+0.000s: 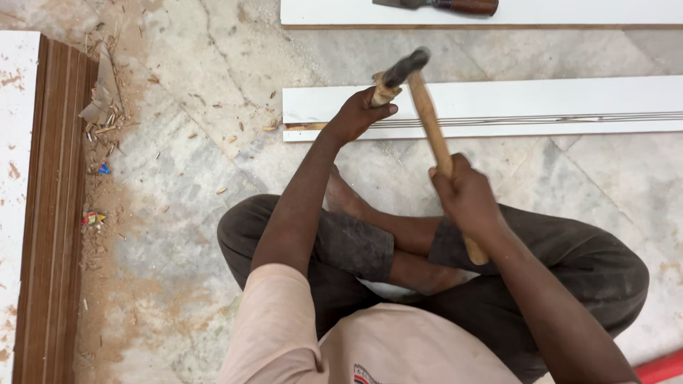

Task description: The person sits on the floor and uses a chisel and hammer to carve a groove along a long white wooden plank. They repeatedly strike the chisel to remove material and create a linear channel.

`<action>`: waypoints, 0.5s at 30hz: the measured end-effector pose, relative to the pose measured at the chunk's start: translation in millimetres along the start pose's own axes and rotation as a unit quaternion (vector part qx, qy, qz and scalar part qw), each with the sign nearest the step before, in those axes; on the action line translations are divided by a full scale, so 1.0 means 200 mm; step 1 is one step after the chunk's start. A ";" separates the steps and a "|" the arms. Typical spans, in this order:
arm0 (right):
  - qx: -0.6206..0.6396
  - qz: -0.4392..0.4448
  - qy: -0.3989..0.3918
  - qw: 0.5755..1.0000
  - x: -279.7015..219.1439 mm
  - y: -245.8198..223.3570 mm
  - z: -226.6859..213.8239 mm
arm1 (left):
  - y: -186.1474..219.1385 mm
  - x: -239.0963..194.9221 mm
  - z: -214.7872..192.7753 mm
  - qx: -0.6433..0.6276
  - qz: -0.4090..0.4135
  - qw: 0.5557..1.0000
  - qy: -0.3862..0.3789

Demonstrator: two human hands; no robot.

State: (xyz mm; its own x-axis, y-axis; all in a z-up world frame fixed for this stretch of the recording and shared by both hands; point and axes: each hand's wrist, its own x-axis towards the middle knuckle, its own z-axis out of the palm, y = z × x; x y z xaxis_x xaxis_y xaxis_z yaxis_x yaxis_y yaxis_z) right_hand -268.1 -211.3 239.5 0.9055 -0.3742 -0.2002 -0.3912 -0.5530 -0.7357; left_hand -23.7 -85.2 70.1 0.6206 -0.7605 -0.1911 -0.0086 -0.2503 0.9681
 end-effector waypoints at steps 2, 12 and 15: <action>0.141 0.139 -0.030 0.980 0.00 -0.01 -0.07 | 0.00 0.02 0.02 0.006 0.000 1.000 -0.010; 0.202 0.176 -0.017 0.963 -0.02 0.13 0.05 | -0.04 0.14 0.04 0.047 0.011 0.998 -0.051; 0.253 0.174 0.021 0.952 -0.03 0.22 -0.01 | -0.02 0.24 0.05 0.108 0.021 0.992 -0.069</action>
State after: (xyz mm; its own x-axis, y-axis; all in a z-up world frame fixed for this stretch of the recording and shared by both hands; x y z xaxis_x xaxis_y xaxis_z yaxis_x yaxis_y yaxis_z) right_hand -290.4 -234.7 209.2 0.7245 -0.5048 -0.4694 -0.5266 0.0340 -0.8494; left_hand -0.9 -126.8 55.4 0.5024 -0.8442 -0.1869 -0.2080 -0.3278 0.9216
